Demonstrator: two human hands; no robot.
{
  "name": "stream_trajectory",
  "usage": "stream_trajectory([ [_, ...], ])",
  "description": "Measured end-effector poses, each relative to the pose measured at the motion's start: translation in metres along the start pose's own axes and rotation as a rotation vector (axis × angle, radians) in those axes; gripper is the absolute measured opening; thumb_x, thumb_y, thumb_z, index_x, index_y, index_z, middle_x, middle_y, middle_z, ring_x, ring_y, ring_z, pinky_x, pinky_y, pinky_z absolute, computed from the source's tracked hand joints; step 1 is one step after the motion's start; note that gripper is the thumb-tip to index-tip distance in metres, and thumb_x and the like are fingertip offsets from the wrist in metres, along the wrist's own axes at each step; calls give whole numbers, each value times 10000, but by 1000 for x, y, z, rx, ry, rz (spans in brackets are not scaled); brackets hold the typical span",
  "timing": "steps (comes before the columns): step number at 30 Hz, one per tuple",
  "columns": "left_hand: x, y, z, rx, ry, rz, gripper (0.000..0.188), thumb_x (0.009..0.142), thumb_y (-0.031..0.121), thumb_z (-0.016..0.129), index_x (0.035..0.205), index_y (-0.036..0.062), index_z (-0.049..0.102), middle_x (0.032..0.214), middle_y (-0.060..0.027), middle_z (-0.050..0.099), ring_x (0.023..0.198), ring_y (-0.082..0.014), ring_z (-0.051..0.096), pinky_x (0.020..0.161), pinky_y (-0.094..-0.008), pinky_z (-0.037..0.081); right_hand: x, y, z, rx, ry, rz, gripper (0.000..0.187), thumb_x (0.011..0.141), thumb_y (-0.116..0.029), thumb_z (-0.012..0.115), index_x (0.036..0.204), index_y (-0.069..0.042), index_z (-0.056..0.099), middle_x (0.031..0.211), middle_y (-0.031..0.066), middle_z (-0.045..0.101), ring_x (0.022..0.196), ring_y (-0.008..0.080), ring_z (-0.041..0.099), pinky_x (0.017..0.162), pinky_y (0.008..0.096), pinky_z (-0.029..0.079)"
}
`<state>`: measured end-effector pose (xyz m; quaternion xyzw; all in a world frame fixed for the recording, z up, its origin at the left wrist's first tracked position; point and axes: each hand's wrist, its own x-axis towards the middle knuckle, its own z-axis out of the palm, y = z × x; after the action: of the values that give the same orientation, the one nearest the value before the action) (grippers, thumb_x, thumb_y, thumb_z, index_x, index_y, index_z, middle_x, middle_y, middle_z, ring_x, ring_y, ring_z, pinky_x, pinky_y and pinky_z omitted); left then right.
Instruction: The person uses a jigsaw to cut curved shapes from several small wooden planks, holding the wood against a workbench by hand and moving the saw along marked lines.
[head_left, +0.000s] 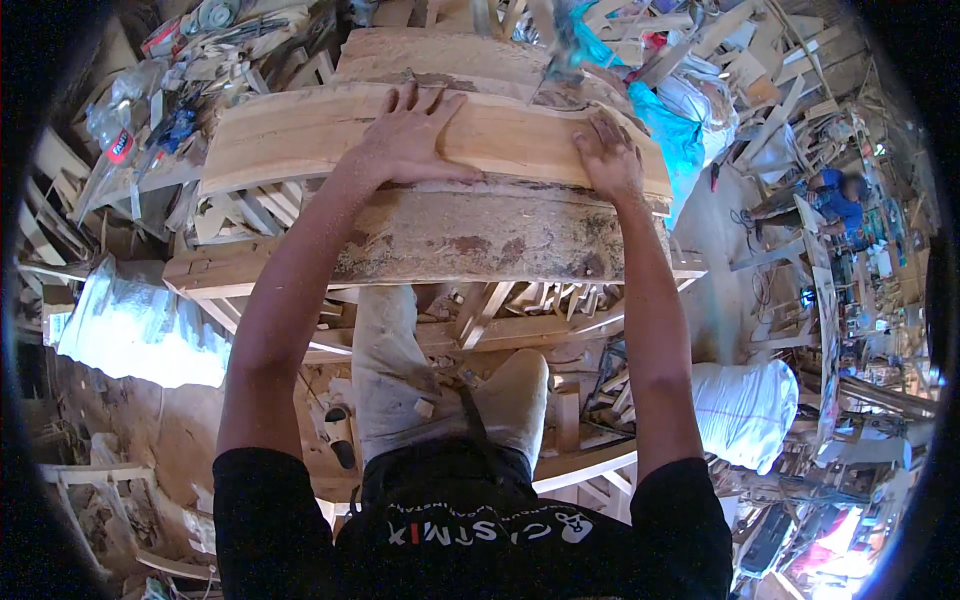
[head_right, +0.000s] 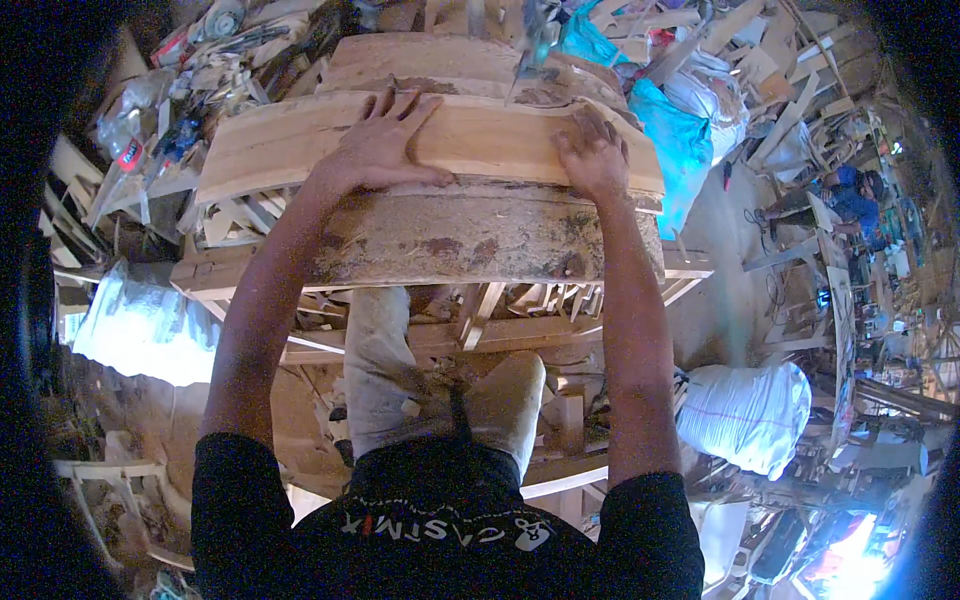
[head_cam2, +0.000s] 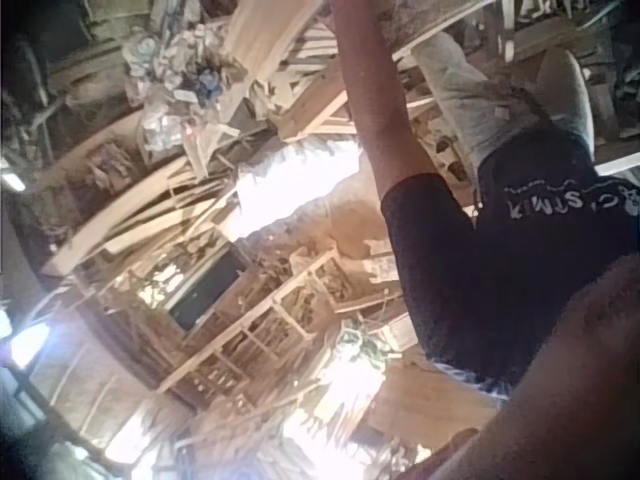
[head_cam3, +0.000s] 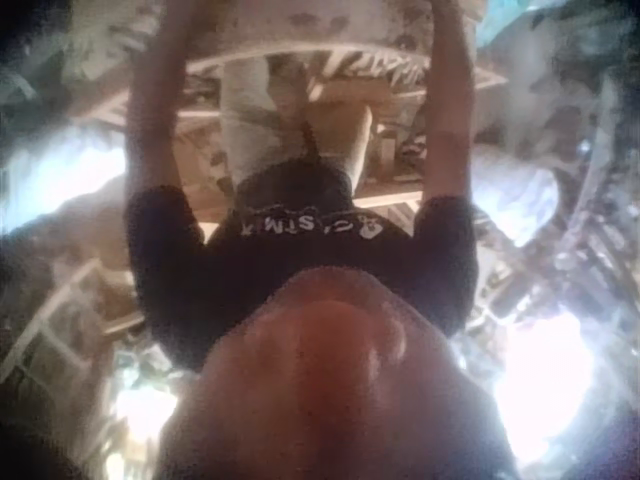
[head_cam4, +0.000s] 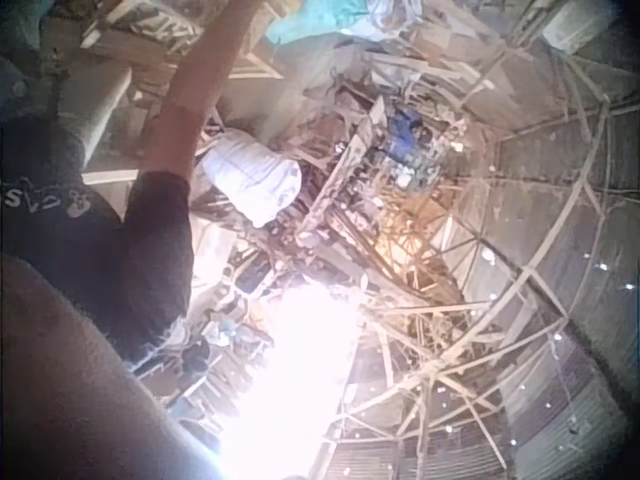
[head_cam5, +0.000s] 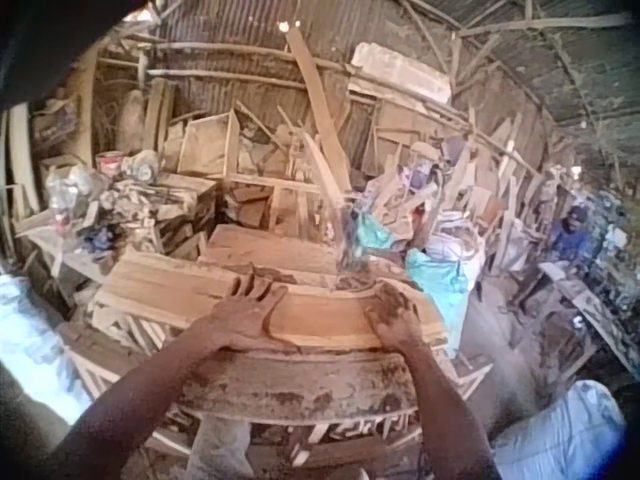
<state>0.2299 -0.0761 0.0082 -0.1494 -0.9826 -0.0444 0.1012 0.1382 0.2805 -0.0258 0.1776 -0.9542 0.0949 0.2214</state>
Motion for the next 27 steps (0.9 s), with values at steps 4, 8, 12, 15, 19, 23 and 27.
stream_trajectory([
  [4,1,8,-4,-31,-23,-1,1315,662,932,650,1648,142,286,1692,-213,258,1555,-522,160,1280,-617,148,1,9,3,-37,4,-2,682,983,-640,537,1486,-180,554,1584,117,494,1486,385,408,1241,547,278],
  [8,0,2,-1,-4,-19,3,1307,672,922,652,1654,147,272,1706,-197,241,1565,-519,123,1281,-623,132,2,5,4,48,11,52,672,981,-667,518,1489,-229,554,1583,121,495,1489,403,397,1244,546,272],
  [12,-3,-7,0,13,-42,-13,1308,672,913,659,1659,152,263,1712,-194,231,1572,-510,105,1279,-625,123,2,-15,0,39,-9,68,708,968,-670,532,1492,-195,550,1583,127,493,1484,412,398,1240,550,277],
  [15,4,-1,-5,10,-47,0,1308,671,900,669,1653,130,279,1708,-212,230,1581,-483,116,1282,-606,130,5,-3,10,97,-61,97,660,948,-663,559,1350,-149,659,1434,145,599,1405,403,463,1187,545,339],
  [19,16,5,-3,-28,-9,94,1257,712,819,708,1642,78,299,1702,-238,231,1580,-460,152,1291,-543,149,3,24,32,226,-124,188,636,917,-664,570,1186,-115,747,1256,164,693,1268,386,584,1103,532,428],
  [23,6,-3,-8,-70,31,110,1162,765,683,753,1601,-5,332,1701,-213,249,1580,-409,187,1292,-521,125,22,-1,44,99,-14,171,706,888,-697,545,1235,-109,724,1338,171,644,1324,396,521,1133,554,367],
  [27,12,38,-23,-114,-91,38,1147,767,653,758,1639,68,298,1708,-215,236,1586,-430,143,1292,-527,110,6,18,37,-47,71,210,779,860,-730,519,1284,-103,701,1420,177,595,1380,406,459,1163,576,306],
])
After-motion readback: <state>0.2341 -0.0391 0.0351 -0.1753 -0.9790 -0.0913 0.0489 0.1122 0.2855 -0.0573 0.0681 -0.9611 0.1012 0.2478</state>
